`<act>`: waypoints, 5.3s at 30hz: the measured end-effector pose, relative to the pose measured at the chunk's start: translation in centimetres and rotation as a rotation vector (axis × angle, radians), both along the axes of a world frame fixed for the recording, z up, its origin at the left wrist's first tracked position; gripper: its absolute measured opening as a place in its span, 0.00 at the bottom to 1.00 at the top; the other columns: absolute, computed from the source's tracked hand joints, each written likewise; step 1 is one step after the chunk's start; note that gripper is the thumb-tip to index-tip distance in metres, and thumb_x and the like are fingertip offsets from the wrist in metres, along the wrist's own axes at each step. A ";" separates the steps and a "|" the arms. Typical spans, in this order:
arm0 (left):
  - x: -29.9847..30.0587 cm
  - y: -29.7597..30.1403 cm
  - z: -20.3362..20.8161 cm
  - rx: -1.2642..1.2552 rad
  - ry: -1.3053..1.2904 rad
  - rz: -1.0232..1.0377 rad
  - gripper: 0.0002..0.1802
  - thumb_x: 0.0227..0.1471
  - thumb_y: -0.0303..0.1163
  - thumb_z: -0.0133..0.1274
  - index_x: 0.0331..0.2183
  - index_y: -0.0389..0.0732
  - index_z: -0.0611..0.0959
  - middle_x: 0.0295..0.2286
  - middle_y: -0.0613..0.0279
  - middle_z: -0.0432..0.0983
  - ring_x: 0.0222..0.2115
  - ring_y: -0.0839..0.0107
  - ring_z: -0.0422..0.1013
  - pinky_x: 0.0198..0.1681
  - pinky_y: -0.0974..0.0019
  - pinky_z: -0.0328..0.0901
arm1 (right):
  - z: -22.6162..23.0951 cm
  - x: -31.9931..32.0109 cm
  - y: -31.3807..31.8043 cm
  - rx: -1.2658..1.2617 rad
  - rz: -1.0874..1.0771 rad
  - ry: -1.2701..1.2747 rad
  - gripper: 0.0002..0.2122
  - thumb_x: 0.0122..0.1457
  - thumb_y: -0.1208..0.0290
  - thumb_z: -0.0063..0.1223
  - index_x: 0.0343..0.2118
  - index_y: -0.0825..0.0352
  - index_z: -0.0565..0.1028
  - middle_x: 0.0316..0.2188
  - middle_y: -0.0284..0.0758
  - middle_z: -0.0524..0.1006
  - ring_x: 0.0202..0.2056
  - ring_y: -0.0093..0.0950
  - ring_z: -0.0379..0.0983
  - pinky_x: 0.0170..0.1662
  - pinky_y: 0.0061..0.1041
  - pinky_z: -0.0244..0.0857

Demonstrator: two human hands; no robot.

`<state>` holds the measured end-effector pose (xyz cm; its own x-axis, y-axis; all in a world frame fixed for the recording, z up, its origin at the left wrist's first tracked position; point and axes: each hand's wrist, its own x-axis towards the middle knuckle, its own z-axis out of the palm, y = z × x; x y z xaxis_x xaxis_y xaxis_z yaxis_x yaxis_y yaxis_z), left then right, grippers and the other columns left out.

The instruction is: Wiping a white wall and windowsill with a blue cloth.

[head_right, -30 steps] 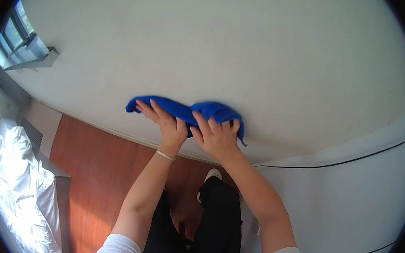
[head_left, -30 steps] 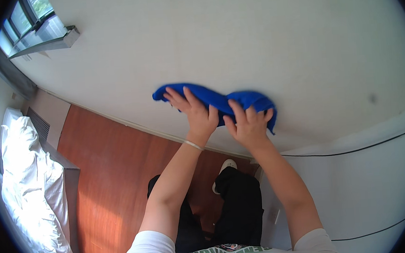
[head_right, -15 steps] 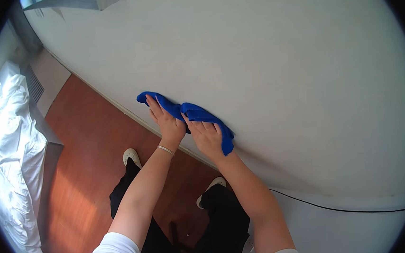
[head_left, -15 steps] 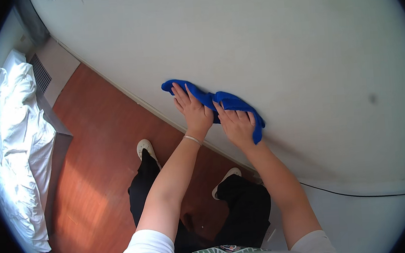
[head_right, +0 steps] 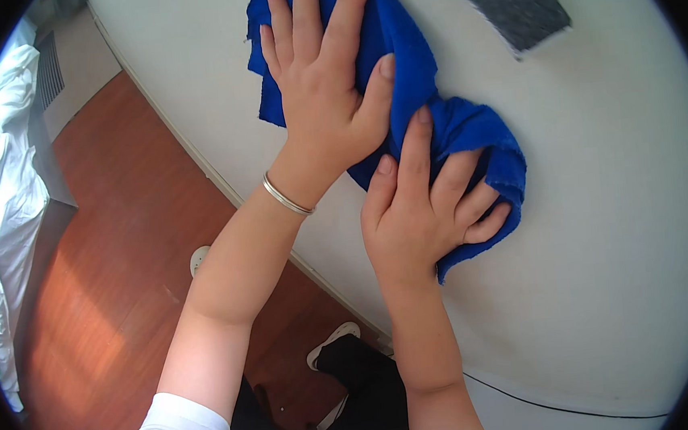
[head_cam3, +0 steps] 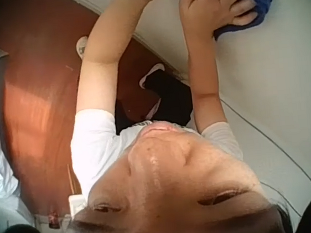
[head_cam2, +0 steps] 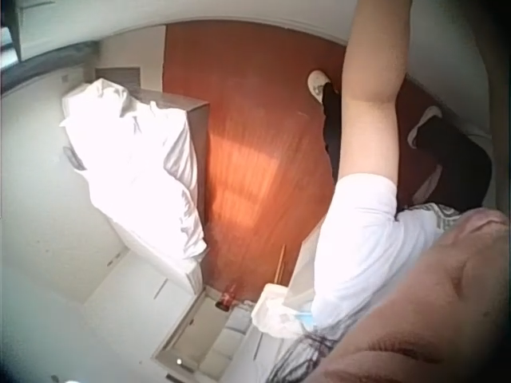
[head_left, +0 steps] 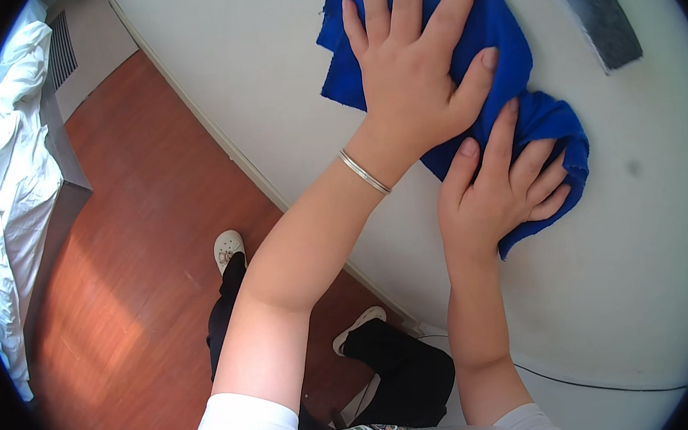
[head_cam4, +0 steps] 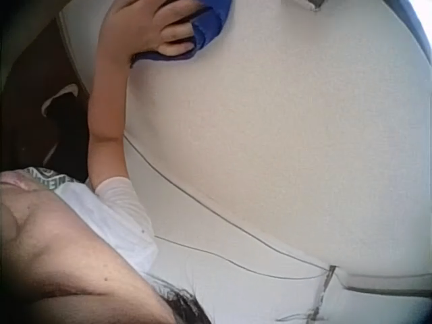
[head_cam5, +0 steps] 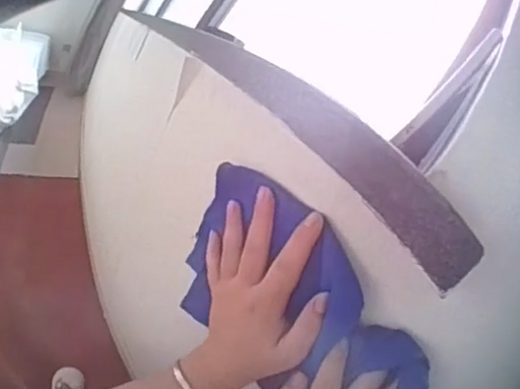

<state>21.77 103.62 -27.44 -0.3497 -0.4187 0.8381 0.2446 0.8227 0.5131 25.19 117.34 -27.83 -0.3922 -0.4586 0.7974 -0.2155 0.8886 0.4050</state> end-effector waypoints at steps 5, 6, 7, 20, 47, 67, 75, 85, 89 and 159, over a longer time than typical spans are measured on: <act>-2.2 -3.3 -9.4 0.441 0.093 0.003 0.32 0.52 0.41 0.44 0.59 0.47 0.62 0.61 0.44 0.43 0.61 0.40 0.38 0.59 0.38 0.35 | -5.4 -0.9 -5.0 0.189 0.101 -0.221 0.22 0.55 0.58 0.46 0.54 0.52 0.69 0.55 0.30 0.65 0.50 0.36 0.59 0.55 0.43 0.41; -2.0 -3.4 -13.5 0.504 0.028 0.036 0.32 0.53 0.41 0.42 0.60 0.47 0.59 0.61 0.45 0.42 0.61 0.40 0.38 0.60 0.39 0.35 | -8.2 -1.0 -5.3 0.244 0.160 -0.296 0.22 0.53 0.59 0.48 0.54 0.51 0.69 0.54 0.27 0.66 0.50 0.34 0.59 0.55 0.42 0.42; -1.5 -2.9 -17.3 0.571 -0.035 0.065 0.33 0.55 0.41 0.40 0.61 0.46 0.56 0.62 0.45 0.41 0.61 0.41 0.38 0.60 0.40 0.36 | -10.9 -1.3 -5.1 0.303 0.227 -0.324 0.23 0.53 0.59 0.49 0.54 0.51 0.69 0.54 0.26 0.66 0.49 0.33 0.60 0.55 0.42 0.44; -0.1 -4.7 -5.2 0.199 -0.047 -0.083 0.38 0.50 0.39 0.49 0.60 0.41 0.55 0.61 0.37 0.36 0.59 0.29 0.32 0.58 0.35 0.33 | -2.9 -0.9 -5.9 -0.009 0.160 -0.166 0.20 0.62 0.54 0.36 0.54 0.51 0.70 0.59 0.51 0.55 0.56 0.52 0.49 0.55 0.57 0.28; -3.3 -7.7 -37.7 0.847 -0.099 0.006 0.43 0.44 0.32 0.49 0.61 0.43 0.53 0.62 0.41 0.36 0.62 0.39 0.34 0.62 0.46 0.34 | -25.5 -0.9 -10.6 0.372 0.133 -0.892 0.25 0.57 0.58 0.44 0.56 0.65 0.64 0.54 0.44 0.63 0.56 0.43 0.53 0.56 0.44 0.41; -1.9 0.5 -54.6 1.064 -0.249 0.036 0.39 0.55 0.42 0.44 0.62 0.40 0.48 0.63 0.47 0.32 0.63 0.46 0.32 0.63 0.47 0.34 | -36.1 -2.8 -10.5 0.456 0.492 -1.121 0.25 0.55 0.70 0.47 0.58 0.57 0.62 0.49 0.35 0.69 0.54 0.33 0.59 0.56 0.38 0.50; -1.0 0.1 -45.0 1.046 -0.244 -0.004 0.40 0.52 0.39 0.44 0.62 0.39 0.48 0.62 0.41 0.32 0.62 0.40 0.33 0.62 0.45 0.33 | -31.0 -0.7 -7.6 0.552 0.266 -0.962 0.27 0.52 0.63 0.51 0.58 0.53 0.64 0.42 0.26 0.72 0.44 0.26 0.66 0.44 0.32 0.57; -3.9 -9.2 -49.7 1.000 -0.246 0.064 0.42 0.53 0.42 0.47 0.62 0.45 0.47 0.62 0.46 0.32 0.62 0.42 0.33 0.63 0.50 0.35 | -34.1 -3.7 -16.6 0.404 0.505 -0.928 0.25 0.55 0.64 0.47 0.59 0.56 0.62 0.54 0.33 0.66 0.57 0.33 0.56 0.56 0.46 0.45; -2.1 -1.7 -50.1 1.023 -0.232 0.055 0.41 0.55 0.44 0.45 0.62 0.41 0.46 0.62 0.42 0.32 0.62 0.43 0.33 0.63 0.48 0.34 | -36.2 -2.2 -9.4 0.503 0.420 -1.110 0.25 0.55 0.65 0.47 0.58 0.58 0.63 0.48 0.33 0.68 0.53 0.30 0.60 0.55 0.37 0.52; 12.4 34.0 -13.1 -0.921 0.005 -0.442 0.34 0.41 0.65 0.53 0.51 0.71 0.70 0.47 0.61 0.65 0.42 0.56 0.57 0.42 0.46 0.50 | -17.5 13.0 36.6 -1.064 -0.272 0.179 0.46 0.53 0.37 0.40 0.61 0.74 0.44 0.59 0.59 0.44 0.60 0.57 0.36 0.58 0.57 0.26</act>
